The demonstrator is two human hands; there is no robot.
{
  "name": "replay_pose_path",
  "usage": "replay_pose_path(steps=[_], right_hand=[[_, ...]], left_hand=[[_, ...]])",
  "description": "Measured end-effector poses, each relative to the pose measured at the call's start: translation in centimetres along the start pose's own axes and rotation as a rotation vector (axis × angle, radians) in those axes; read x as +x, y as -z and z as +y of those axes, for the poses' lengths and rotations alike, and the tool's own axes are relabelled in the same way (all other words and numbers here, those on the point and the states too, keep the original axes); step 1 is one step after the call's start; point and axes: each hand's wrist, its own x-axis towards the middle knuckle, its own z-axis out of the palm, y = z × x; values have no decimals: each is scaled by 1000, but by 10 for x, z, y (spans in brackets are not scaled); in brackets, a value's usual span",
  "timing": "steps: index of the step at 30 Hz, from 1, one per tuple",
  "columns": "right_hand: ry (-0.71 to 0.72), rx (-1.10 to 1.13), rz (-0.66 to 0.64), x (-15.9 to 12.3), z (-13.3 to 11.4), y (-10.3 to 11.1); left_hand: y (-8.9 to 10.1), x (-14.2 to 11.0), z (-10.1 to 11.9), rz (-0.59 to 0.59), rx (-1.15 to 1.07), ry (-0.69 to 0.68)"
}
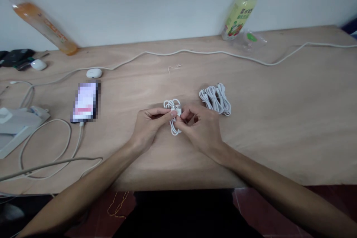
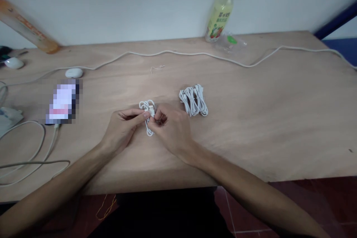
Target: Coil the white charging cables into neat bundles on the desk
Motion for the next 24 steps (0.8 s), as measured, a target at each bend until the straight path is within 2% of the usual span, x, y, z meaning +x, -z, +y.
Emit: replay_pose_path(steps=[12,17,24], right_hand=[[27,16,14,-1,0,-1],[16,-14,-19,-1,-3,1],[-26,78,-96,1,-6,5]], left_hand=[[-2,-1,0,16,-31,-6],[-4,-2,4,-8,-68,9],[-1,-1,8,-44,-111,34]])
